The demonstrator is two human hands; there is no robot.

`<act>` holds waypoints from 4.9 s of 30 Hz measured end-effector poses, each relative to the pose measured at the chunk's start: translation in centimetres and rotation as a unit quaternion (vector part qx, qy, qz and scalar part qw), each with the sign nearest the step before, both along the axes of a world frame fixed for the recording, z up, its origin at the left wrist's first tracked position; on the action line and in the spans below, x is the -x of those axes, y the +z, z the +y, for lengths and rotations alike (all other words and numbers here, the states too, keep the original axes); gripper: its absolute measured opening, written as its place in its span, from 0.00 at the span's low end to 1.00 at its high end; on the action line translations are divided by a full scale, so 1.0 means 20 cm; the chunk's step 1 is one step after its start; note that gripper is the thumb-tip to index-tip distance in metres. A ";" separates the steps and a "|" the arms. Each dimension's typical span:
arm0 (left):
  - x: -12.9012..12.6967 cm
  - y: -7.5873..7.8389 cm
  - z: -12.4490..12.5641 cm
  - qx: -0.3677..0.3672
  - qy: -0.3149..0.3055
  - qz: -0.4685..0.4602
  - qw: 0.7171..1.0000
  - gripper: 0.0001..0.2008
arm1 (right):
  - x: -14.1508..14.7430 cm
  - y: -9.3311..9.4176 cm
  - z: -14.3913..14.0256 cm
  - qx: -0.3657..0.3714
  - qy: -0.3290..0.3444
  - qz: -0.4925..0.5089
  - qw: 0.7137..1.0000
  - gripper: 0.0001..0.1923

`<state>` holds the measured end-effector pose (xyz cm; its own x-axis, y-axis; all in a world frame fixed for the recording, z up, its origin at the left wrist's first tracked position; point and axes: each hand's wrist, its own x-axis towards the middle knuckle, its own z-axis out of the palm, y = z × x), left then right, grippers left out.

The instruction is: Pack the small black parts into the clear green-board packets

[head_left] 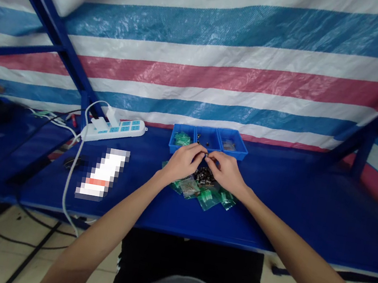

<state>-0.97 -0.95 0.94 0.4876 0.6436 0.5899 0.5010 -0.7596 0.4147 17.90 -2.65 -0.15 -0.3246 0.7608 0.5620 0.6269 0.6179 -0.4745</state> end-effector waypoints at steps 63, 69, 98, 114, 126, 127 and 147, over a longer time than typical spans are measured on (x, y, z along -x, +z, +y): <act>0.00 -0.02 0.02 0.002 0.022 0.024 0.999 0.06 | -0.01 -0.01 0.03 0.166 0.017 0.176 0.970 0.06; 0.00 -0.04 0.02 0.017 0.014 -0.004 1.000 0.08 | -0.01 -0.01 0.04 0.169 0.017 0.195 0.966 0.06; -0.01 -0.04 0.01 -0.009 0.053 0.057 0.997 0.03 | -0.01 0.00 0.04 0.162 0.029 0.184 0.969 0.06; 0.04 0.01 0.02 -0.012 0.095 0.112 0.989 0.09 | -0.01 0.04 0.07 0.263 0.017 0.322 0.909 0.12; 0.04 0.01 0.02 -0.011 0.087 0.136 0.987 0.11 | -0.11 0.10 0.08 0.229 0.028 0.230 0.945 0.12; 0.04 0.00 0.02 -0.009 0.080 0.141 0.987 0.11 | -0.13 0.10 0.08 0.212 0.024 0.158 0.964 0.09; 0.01 -0.01 0.00 0.003 0.040 0.171 0.985 0.10 | -0.16 0.05 0.05 0.115 -0.094 -0.247 0.958 0.10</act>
